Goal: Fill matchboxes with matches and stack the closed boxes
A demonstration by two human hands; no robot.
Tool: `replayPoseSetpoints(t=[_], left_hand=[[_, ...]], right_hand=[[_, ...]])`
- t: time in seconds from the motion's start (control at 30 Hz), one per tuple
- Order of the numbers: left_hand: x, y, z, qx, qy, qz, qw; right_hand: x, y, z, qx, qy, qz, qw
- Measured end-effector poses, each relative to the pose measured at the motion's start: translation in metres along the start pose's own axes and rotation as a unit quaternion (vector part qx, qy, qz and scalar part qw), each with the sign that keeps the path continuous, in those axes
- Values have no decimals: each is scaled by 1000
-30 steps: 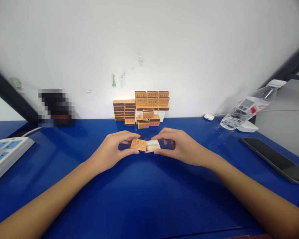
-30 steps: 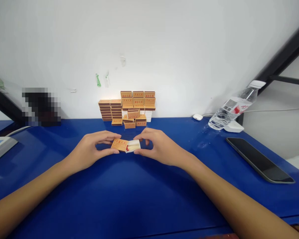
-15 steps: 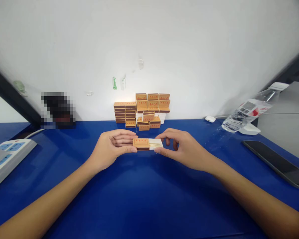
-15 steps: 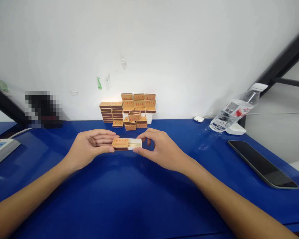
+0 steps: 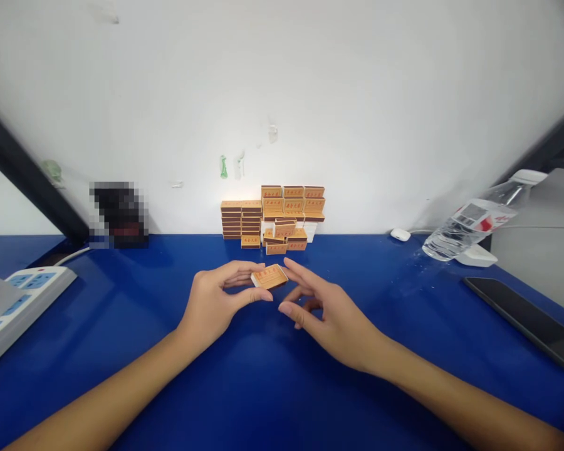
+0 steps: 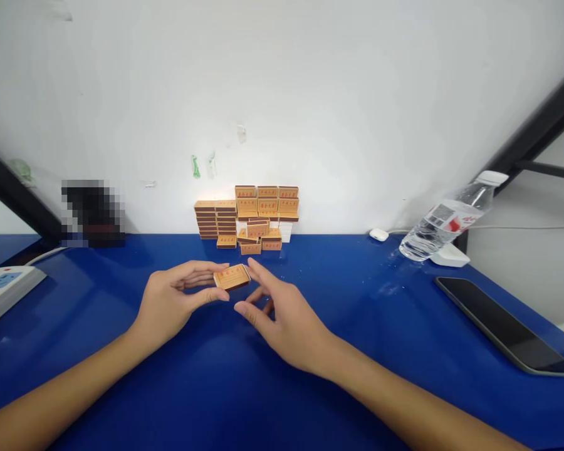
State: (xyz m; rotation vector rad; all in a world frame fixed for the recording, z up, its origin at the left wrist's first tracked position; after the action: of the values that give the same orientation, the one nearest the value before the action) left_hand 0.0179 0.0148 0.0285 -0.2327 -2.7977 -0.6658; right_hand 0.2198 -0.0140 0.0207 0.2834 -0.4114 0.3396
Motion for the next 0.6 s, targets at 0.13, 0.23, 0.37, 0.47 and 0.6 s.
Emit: replayPoseSetpoints(t=[0.13, 0.23, 0.37, 0.47, 0.6], left_hand=[[-1, -3, 0, -60, 74, 5, 995], [-4, -3, 1, -75, 114, 8, 991], [-1, 2, 1, -108, 183, 1, 977], [6, 10, 3, -141, 216, 12, 966], [29, 24, 15, -132, 244, -43, 960]], right_hand=[[-8, -6, 9, 25, -27, 42, 998], [-4, -5, 7, 27, -52, 37, 998], [7, 1, -1, 63, -156, -5, 986], [17, 6, -5, 107, -262, -45, 958], [28, 12, -7, 145, -338, -65, 928]])
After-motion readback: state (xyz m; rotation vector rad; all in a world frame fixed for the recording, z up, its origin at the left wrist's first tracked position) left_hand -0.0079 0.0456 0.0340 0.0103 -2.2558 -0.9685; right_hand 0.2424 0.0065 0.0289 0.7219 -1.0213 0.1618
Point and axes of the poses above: each hand's wrist, its own y-axis towards the middle knuckle, its own x-axis out of the back of the hand, z = x × y, the point moved 5 cm from there along y, towards the middle knuckle, and after that the axes turned 1 degree about y, right-handed, at the moved point
